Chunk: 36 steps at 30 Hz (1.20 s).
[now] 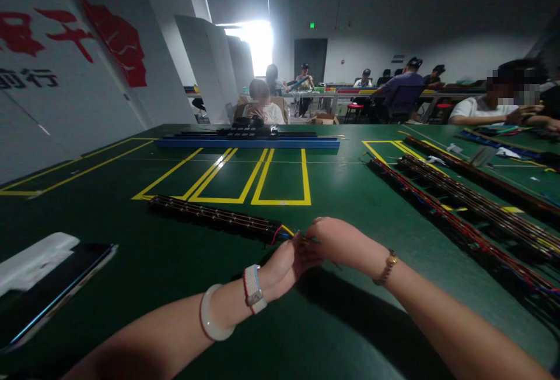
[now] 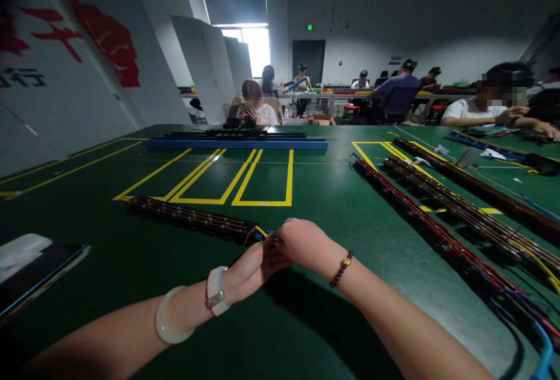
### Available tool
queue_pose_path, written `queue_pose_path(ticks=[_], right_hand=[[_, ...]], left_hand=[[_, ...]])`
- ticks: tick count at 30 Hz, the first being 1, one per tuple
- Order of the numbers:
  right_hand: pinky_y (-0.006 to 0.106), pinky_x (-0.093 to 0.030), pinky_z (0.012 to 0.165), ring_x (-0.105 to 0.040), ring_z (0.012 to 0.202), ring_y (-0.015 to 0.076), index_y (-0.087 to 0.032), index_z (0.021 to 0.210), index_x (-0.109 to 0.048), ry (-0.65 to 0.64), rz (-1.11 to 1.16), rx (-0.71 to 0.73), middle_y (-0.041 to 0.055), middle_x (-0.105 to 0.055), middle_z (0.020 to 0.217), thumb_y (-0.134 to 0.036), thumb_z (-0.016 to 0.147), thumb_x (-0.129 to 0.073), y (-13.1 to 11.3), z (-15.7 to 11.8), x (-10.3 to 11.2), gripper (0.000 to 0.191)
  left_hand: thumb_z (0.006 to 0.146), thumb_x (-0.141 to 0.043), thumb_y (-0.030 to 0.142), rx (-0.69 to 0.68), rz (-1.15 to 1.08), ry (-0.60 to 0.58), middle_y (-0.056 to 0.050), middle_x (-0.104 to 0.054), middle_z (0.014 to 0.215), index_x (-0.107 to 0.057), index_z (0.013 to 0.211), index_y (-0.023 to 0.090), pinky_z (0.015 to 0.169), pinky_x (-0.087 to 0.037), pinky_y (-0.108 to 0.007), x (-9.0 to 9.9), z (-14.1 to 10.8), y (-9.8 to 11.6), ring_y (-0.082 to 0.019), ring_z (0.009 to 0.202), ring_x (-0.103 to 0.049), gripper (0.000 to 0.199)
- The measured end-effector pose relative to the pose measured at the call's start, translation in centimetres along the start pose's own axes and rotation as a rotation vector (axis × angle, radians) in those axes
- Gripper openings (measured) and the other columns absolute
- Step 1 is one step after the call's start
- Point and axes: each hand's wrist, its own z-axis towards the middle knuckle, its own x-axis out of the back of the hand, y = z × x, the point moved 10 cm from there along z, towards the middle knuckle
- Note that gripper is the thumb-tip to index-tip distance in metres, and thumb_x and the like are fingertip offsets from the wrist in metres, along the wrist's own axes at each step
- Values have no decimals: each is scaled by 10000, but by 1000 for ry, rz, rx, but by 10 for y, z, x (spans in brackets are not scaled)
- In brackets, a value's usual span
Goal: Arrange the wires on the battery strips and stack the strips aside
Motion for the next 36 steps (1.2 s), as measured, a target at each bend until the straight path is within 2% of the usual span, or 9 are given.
queue_pose_path(ticks=[2,10,17,23,26,30,33,36], right_hand=[[231,-395,535,-598,613,143,-152,799,-706,2,-51,-62,75,-674,755,-237,870,-510,3,-2,5,225],[269,-472,601,-648,650,188,-137,837,-716,-52,-183,-45,99,-689,773,-107,838,-518,-13,-3,-1,199],[280,-511,699,-645,819,214,-102,881,-707,-14,-257,-23,147,-672,912,-72,799,-563,-17,3,-8,169],[284,-495,677,-653,736,208,-113,850,-710,-13,-261,4,136,-691,828,-71,801,-541,-16,5,-14,182],[256,-457,614,-641,661,184,-145,798,-714,-26,-191,-8,97,-693,755,-99,804,-550,-8,3,-10,171],[218,-372,531,-589,584,133,-154,758,-715,5,12,-69,77,-677,696,-201,859,-508,12,5,-3,235],[203,-353,529,-564,602,110,-150,744,-717,36,164,-88,73,-682,740,-176,813,-533,22,8,-3,198],[191,-344,511,-549,576,92,-151,779,-712,10,335,-131,43,-682,722,-162,768,-548,30,10,-9,165]], left_hand=[[881,-530,299,6,14,-3,-65,-662,761,-591,783,127,793,-490,-339,0,1,-1,-158,707,-629,207],[908,-461,231,-11,-26,5,-53,-641,716,-585,763,132,748,-496,-325,0,-1,1,-160,712,-622,215],[901,-460,173,-3,-83,-3,-61,-642,819,-592,839,127,786,-476,-296,-2,-1,-1,-140,769,-610,153],[892,-498,195,5,-46,57,-41,-642,806,-583,819,144,727,-472,-266,2,-2,-1,-124,727,-599,124],[893,-502,193,3,-10,38,-57,-659,863,-594,849,143,776,-478,-286,-3,-5,1,-142,795,-617,113],[904,-463,153,-6,7,-33,-92,-669,925,-600,926,126,894,-464,-345,-10,-7,2,-168,883,-635,141],[913,-445,160,-13,-2,-57,-115,-666,967,-586,965,111,948,-442,-377,-11,-6,1,-180,922,-638,158],[922,-431,172,-29,-14,-72,-127,-658,1029,-569,996,107,980,-424,-378,-11,-5,3,-182,971,-631,169]])
